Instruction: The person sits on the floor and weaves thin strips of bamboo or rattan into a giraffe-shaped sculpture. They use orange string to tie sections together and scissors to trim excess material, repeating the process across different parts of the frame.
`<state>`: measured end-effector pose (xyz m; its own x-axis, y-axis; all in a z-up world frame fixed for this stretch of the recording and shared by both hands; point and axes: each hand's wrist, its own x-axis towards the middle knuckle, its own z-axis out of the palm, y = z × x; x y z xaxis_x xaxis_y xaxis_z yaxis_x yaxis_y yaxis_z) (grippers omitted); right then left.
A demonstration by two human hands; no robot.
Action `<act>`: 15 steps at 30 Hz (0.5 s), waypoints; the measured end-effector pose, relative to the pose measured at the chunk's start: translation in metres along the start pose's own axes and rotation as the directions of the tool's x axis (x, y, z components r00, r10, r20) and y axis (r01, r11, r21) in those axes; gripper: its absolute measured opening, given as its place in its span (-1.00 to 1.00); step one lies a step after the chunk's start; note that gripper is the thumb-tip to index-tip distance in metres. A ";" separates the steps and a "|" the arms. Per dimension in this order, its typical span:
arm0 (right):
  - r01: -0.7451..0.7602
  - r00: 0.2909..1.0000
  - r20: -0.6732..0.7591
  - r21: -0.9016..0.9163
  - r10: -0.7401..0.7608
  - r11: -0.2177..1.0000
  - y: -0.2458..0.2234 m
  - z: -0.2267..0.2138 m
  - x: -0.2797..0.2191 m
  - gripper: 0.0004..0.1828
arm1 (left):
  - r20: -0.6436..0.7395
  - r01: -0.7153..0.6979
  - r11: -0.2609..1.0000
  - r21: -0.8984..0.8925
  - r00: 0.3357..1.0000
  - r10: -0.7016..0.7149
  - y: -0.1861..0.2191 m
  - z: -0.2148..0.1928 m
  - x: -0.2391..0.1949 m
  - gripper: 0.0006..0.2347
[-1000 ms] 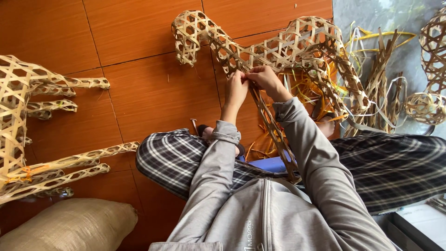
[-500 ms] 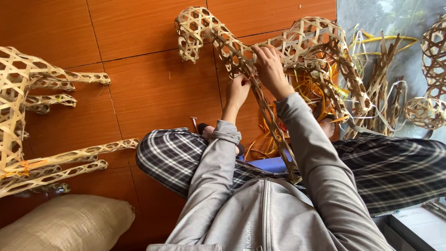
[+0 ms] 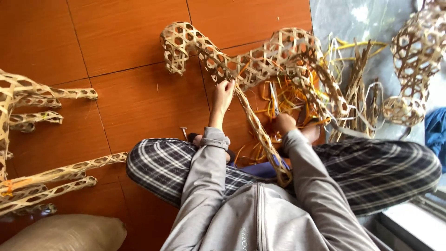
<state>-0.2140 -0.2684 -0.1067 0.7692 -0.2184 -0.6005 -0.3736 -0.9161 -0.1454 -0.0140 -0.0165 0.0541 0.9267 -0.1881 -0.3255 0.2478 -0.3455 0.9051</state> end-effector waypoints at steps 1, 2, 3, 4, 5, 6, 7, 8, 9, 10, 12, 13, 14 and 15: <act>0.009 1.000 -0.005 -0.006 -0.009 1.000 -0.001 0.003 0.001 -0.53 | -0.011 -0.003 1.000 -0.004 1.000 0.003 -0.012 0.004 0.005 -0.71; -0.025 1.000 -0.013 -0.023 0.025 0.999 -0.002 0.006 0.001 -0.64 | -0.032 -0.126 0.992 0.029 0.991 0.127 -0.024 0.008 0.011 -0.75; -0.057 0.998 -0.019 -0.039 0.056 0.998 -0.005 0.009 0.003 -0.73 | -0.050 -0.243 0.968 0.067 0.968 0.246 -0.036 0.010 0.017 -0.78; -0.046 0.999 -0.021 -0.045 0.045 0.998 -0.008 0.005 -0.008 -0.73 | -0.063 -0.242 0.968 0.067 0.967 0.246 -0.041 0.016 0.012 -0.78; -0.009 0.999 -0.036 0.019 0.010 1.000 -0.011 -0.003 -0.013 -0.73 | -0.071 -0.248 0.967 0.049 0.965 0.251 -0.044 0.020 0.014 -0.80; 0.030 0.998 -0.052 0.082 -0.026 0.996 -0.014 -0.012 -0.018 -0.74 | -0.080 -0.255 0.966 0.032 0.963 0.257 -0.046 0.024 0.015 -0.79; 0.057 0.996 -0.074 0.069 -0.052 0.996 -0.003 -0.017 -0.004 -0.74 | -0.110 -0.272 0.962 0.033 0.955 0.274 -0.046 0.029 0.022 -0.79; -0.079 0.990 -0.083 0.362 0.117 0.929 0.007 -0.022 0.011 -0.53 | -0.134 -0.297 0.954 0.035 0.945 0.299 -0.047 0.033 0.030 -0.81; -0.210 0.962 -0.010 0.614 0.274 0.761 0.022 -0.016 0.008 -0.31 | -0.154 -0.296 0.955 0.033 0.942 0.297 -0.057 0.040 0.020 -0.77; -0.197 0.967 -0.010 0.600 0.254 0.775 0.022 -0.043 0.001 -0.31 | -0.179 -0.287 0.957 0.031 0.941 0.288 -0.059 0.041 0.024 -0.77; -0.096 0.962 -0.227 0.248 0.154 0.964 0.023 -0.092 -0.020 -0.30 | -0.110 -0.289 0.938 0.191 0.943 0.313 -0.066 0.045 0.028 -0.79; -0.088 0.964 -0.224 0.239 0.143 0.967 0.041 -0.119 -0.047 -0.30 | -0.122 -0.281 0.941 0.189 0.944 0.306 -0.063 0.044 0.030 -0.79; -0.101 0.982 -0.136 0.219 0.133 0.970 0.044 -0.149 -0.054 -0.29 | -0.117 -0.233 0.950 0.207 0.958 0.261 -0.060 0.044 0.032 -0.78; -0.121 0.991 -0.038 0.198 0.131 0.973 0.037 -0.178 -0.059 -0.26 | -0.105 -0.179 0.958 0.223 0.973 0.206 -0.059 0.046 0.027 -0.77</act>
<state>-0.1812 -0.3490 0.0635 0.7327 -0.3496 -0.5839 -0.5595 -0.7979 -0.2244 -0.0165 -0.0437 -0.0212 0.9823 -0.1574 -0.1012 0.0085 -0.5027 0.8644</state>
